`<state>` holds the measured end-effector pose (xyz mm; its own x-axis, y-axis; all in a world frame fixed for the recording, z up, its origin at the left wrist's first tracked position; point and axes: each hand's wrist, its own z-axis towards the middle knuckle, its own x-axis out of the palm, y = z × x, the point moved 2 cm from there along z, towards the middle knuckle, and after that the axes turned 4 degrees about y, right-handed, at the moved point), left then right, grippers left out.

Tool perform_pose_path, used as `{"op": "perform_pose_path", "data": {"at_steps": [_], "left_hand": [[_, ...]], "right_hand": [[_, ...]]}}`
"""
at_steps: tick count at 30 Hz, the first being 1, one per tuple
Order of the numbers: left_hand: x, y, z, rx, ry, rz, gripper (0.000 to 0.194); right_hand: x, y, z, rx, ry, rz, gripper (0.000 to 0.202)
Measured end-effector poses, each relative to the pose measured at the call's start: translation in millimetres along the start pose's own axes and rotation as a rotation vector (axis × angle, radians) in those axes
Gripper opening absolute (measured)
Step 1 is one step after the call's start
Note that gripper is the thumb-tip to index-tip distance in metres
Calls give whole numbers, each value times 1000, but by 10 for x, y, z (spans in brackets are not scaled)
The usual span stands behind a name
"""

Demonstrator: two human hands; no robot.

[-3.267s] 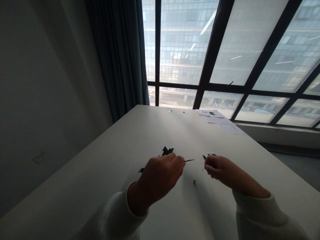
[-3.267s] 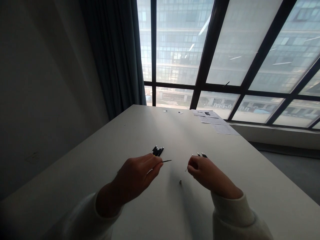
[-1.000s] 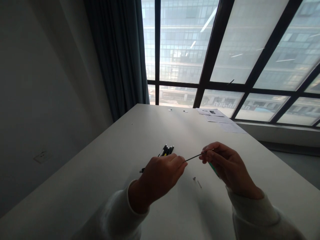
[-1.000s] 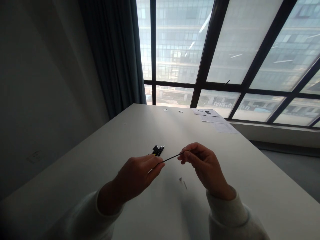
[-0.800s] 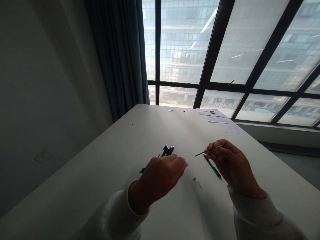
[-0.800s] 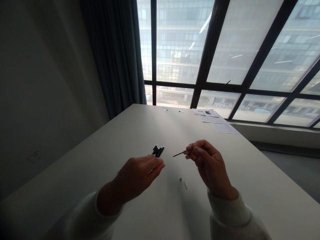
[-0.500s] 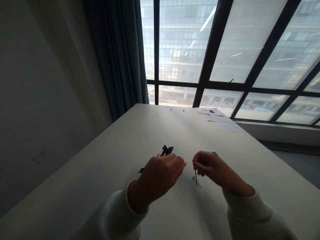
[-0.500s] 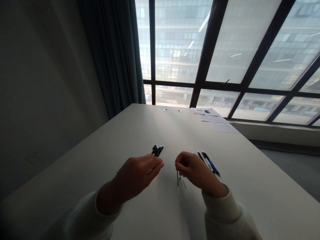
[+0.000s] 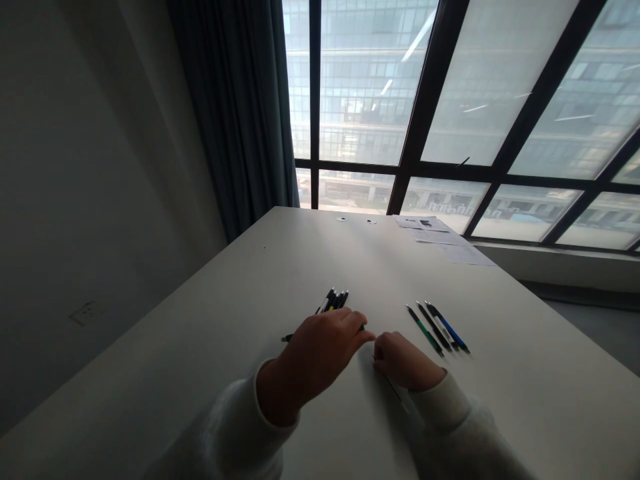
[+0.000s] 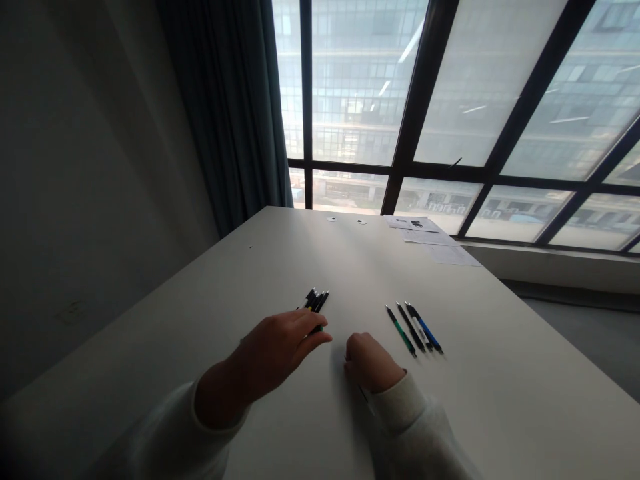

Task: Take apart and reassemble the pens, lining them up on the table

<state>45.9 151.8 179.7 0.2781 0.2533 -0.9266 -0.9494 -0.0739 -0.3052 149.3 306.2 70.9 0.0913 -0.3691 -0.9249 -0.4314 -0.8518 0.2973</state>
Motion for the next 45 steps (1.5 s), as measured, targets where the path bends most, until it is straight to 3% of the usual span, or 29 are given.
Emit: {"op": "perform_pose_path", "data": {"at_steps": [8, 11, 14, 17, 20, 23, 28, 33, 38, 42, 45], "left_hand": [[65, 26, 14, 84, 48, -33, 11], [65, 10, 5, 151, 34, -30, 10], [39, -30, -14, 247, -44, 36, 12], [-20, -111, -48, 428, -160, 10, 10], [-132, -211, -93, 613, -283, -227, 9], [-242, -266, -124, 682, -357, -584, 8], [-236, -135, -104, 511, -487, -1098, 16], [-131, 31, -46, 286, -572, -1234, 21], [-48, 124, 26, -29, -507, -1306, 26], [19, 217, 80, -107, -517, -1426, 32], [63, 285, 117, -179, -492, -1535, 36]], "right_hand": [[-5, 16, -10, 49, -8, -11, 6], [-104, 42, -30, 9, -67, 42, 9], [-323, 128, -111, -111, -169, 272, 12], [-559, 265, -259, -259, -218, 722, 18], [-711, 441, -419, -418, -199, 1023, 30], [-763, 586, -520, -524, -163, 1081, 41], [-772, 570, -543, -556, -251, 1072, 18], [-738, 460, -524, -482, -282, 1076, 14], [-721, 480, -519, -459, -294, 1174, 14], [-738, 487, -523, -407, -378, 1195, 17], [-748, 484, -529, -382, -353, 1130, 20]]}}
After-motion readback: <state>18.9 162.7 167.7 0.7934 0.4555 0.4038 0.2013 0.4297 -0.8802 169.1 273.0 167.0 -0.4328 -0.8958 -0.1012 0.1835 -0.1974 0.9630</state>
